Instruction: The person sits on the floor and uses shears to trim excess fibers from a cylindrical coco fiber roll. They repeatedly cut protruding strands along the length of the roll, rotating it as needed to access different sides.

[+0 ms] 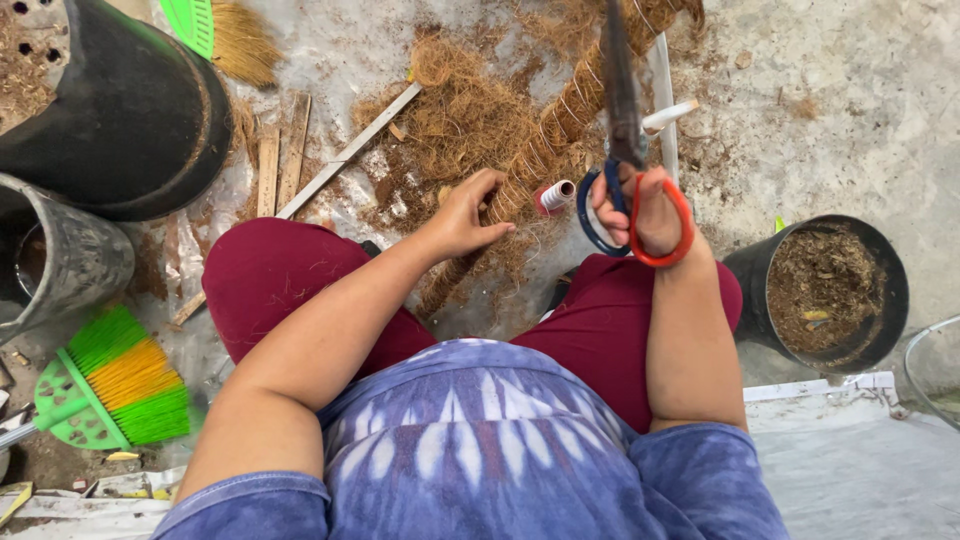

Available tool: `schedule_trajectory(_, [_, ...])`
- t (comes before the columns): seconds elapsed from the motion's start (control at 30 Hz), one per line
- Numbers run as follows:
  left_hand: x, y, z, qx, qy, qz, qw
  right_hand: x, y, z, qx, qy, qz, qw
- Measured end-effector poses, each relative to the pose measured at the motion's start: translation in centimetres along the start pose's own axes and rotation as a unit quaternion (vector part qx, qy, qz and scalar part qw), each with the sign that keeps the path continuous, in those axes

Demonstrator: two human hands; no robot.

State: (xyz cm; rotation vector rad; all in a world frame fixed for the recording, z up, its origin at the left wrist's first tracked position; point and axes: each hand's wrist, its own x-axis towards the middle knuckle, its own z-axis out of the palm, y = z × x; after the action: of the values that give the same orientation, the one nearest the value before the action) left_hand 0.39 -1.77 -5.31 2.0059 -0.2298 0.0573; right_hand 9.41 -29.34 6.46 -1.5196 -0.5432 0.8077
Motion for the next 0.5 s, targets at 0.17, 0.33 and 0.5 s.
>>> schedule_trajectory(0.17, [-0.2,-0.2,-0.2,0.010,0.035,0.022,0.999,0.2,-1.3,1.7,-0.051,-0.092,0.020,0.994])
schedule_trajectory(0.33, [0.0,-0.4,-0.3,-0.017,0.061,0.019,0.998,0.2,-2.1,1.9,-0.043,-0.127,0.016,0.991])
schedule_trajectory(0.5, [0.0,-0.2,-0.5,-0.021,0.033,0.001,0.999,0.6,-1.8,1.0,-0.016,-0.123,-0.004,0.992])
